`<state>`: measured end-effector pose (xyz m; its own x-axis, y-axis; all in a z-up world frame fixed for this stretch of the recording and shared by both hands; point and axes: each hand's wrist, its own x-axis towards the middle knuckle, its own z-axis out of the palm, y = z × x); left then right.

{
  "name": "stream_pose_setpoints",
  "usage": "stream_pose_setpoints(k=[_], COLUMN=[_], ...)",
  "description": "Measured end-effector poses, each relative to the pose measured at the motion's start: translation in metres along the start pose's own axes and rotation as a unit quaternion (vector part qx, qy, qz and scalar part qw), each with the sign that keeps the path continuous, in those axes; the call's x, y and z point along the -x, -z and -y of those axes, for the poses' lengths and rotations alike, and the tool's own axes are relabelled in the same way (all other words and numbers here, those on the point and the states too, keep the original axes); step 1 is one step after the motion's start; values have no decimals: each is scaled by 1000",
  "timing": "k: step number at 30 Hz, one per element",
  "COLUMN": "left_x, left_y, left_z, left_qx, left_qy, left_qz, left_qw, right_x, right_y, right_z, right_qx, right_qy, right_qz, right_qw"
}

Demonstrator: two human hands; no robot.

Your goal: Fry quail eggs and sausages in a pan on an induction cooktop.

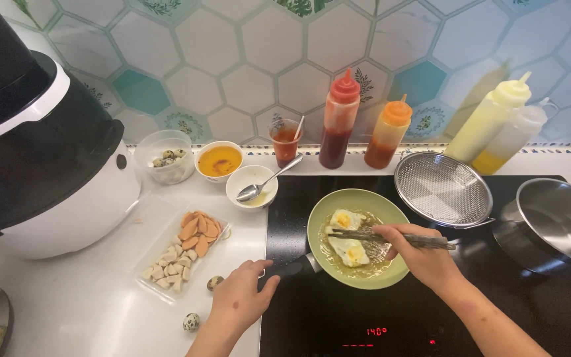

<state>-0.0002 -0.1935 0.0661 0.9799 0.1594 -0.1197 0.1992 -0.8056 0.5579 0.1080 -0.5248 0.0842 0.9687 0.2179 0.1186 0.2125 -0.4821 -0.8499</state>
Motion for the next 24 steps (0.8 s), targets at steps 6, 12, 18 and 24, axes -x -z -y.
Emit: stream_pose_setpoints(k=[6, 12, 18, 24], left_x=[5, 3, -1, -2], left_y=[-9, -11, -18, -12], left_z=[3, 0, 2, -2], left_qx=[8, 10, -8, -15], left_qy=[-43, -42, -82, -86], left_qz=[-53, -52, -81, -71], left_qw=[998, 998, 993, 994], right_x=[-6, -2, -9, -5], right_y=[4, 17, 14, 18], right_z=[0, 28, 32, 26], right_qx=[-22, 110, 141, 62], right_qy=[-32, 121, 190, 56], right_qz=[-12, 53, 61, 100], right_qw=[999, 985, 970, 992])
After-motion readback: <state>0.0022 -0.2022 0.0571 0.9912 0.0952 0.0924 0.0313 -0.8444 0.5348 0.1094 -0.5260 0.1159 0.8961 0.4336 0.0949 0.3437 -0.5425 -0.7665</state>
